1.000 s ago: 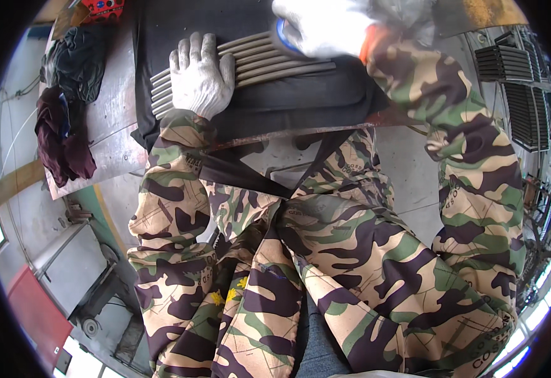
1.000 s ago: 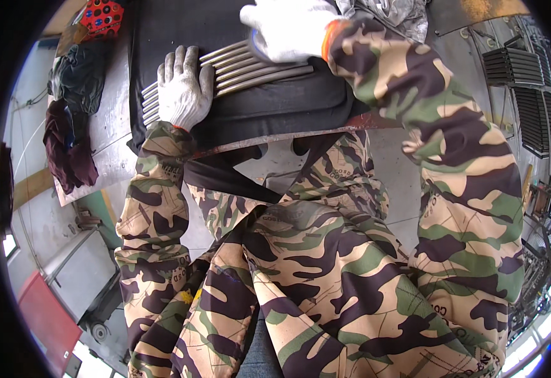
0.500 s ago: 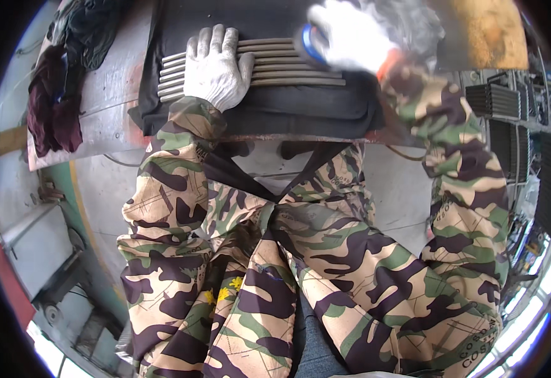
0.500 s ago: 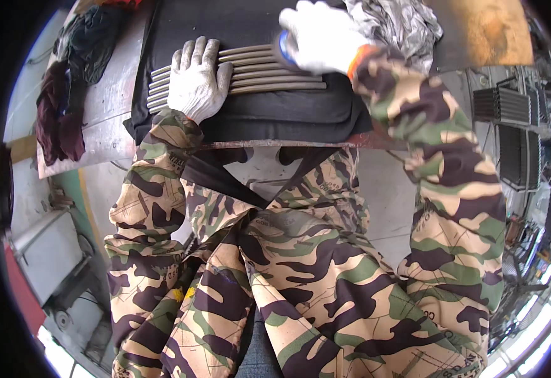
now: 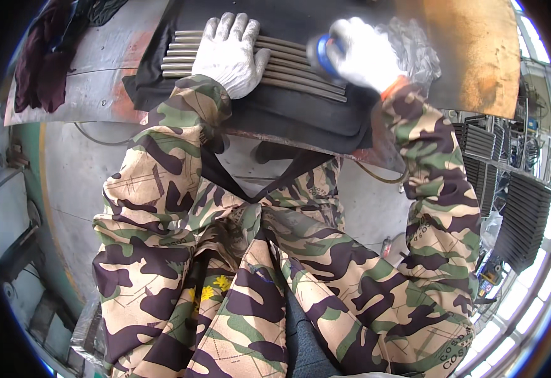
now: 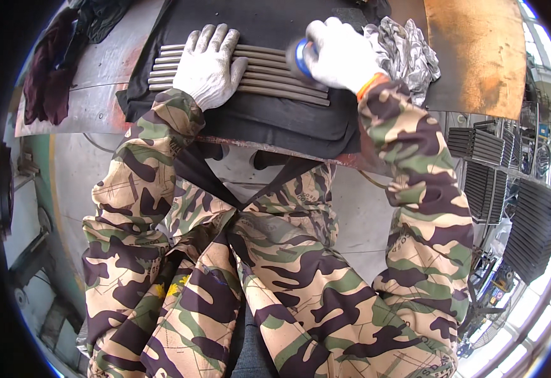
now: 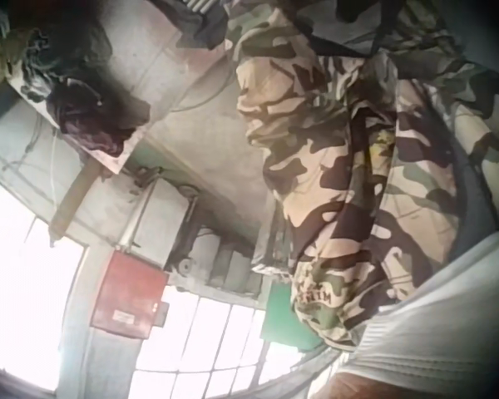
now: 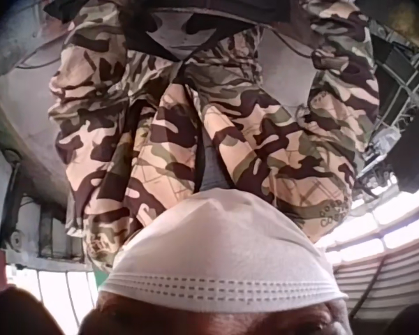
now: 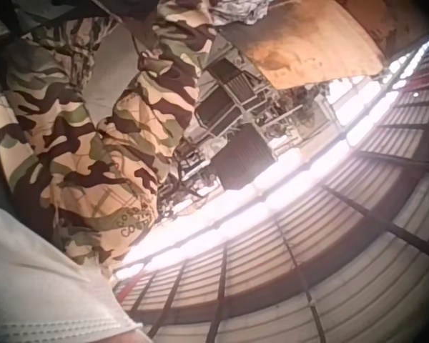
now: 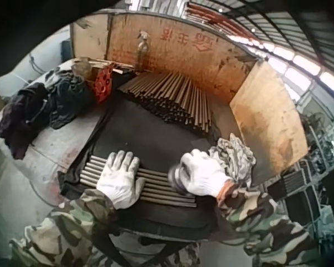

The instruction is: Sand or polish a bundle of metal rods using a pneumatic orbital sander.

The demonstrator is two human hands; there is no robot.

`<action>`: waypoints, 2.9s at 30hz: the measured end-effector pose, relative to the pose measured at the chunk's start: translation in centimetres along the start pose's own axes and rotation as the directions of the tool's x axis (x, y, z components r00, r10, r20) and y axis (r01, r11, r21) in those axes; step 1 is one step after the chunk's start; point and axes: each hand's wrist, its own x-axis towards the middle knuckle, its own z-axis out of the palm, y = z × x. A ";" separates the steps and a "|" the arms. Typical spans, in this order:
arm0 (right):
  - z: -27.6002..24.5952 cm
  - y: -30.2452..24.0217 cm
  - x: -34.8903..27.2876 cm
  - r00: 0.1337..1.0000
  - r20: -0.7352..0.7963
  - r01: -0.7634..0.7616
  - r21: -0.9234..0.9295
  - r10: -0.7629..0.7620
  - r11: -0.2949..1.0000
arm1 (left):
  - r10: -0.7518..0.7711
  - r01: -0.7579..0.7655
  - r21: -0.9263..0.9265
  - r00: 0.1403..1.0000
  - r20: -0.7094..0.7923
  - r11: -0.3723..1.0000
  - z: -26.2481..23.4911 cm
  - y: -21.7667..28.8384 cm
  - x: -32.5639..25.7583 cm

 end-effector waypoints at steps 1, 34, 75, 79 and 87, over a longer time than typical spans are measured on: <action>0.3 1.1 -0.2 0.999 -0.038 -0.012 -0.039 0.010 0.999 | 0.013 -0.013 -0.028 1.000 -0.002 1.000 1.0 0.6 0.6; -0.2 -1.5 -3.0 0.994 0.055 0.094 0.017 -0.095 0.995 | -0.005 0.007 0.041 0.999 -0.048 0.999 2.9 -0.5 1.2; 0.9 -6.3 1.9 0.996 0.092 0.015 0.049 -0.019 0.999 | 0.162 -0.162 -0.003 0.981 0.106 0.987 0.1 -5.2 -1.8; 1.5 -5.3 2.0 0.999 0.052 0.004 0.038 -0.006 0.999 | 0.053 -0.054 -0.013 0.998 -0.036 0.998 -1.2 -3.3 -3.5; 2.0 -5.5 1.9 1.000 -0.013 0.021 0.061 -0.021 0.998 | -0.001 0.005 -0.034 0.992 0.122 0.999 -4.0 -2.7 -8.5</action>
